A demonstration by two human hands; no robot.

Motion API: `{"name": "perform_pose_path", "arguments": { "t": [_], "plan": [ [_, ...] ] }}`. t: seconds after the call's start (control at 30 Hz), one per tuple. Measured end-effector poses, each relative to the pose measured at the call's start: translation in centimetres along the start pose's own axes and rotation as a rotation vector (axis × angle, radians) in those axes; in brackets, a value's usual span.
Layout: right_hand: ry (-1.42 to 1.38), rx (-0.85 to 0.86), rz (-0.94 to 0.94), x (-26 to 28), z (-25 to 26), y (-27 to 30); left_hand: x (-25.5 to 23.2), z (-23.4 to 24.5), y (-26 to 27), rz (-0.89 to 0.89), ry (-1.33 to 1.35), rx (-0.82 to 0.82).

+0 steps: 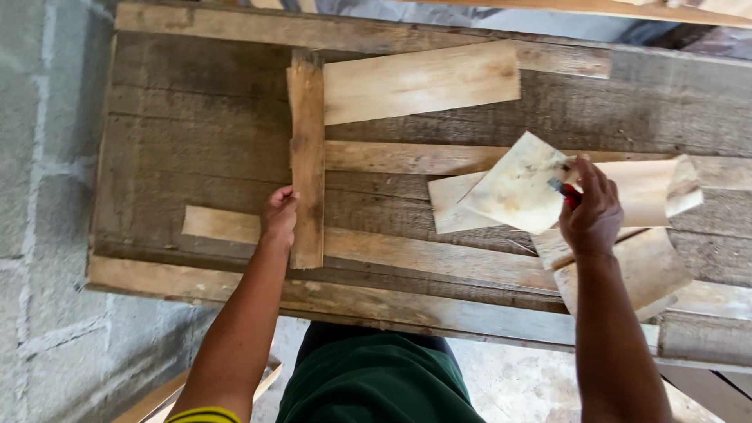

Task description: Sort, measure, and mark or cut thin wood strips on a workbench using a utility knife.

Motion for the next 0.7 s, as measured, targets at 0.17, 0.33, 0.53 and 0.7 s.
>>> {"name": "perform_pose_path", "arguments": {
  "t": [0.17,0.33,0.53,0.7],
  "plan": [
    [-0.006,0.054,0.010,1.3,-1.9,-0.3,1.2,2.5,-3.9,-0.009,-0.132,-0.067],
    [0.012,0.195,-0.097,4.7,-4.5,1.0,-1.8,1.1,-1.9,0.046,-0.140,0.010],
    [-0.440,0.407,-0.442,12.3,-13.1,5.4,-7.6,-5.2,6.9,0.041,-0.167,0.172],
    [-1.108,0.239,-0.697,21.5,-14.5,5.2,-9.6,-13.9,13.2,-0.077,-0.649,0.423]
  ]
}}
Point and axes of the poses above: each hand's wrist, its own y-axis away from the middle knuckle, its own z-axis out of the back of the hand, x = y × z, the point moved 3 cm from there along -y, towards the middle knuckle, and after that the axes turned 11 degrees about z, right-handed, at the moved point
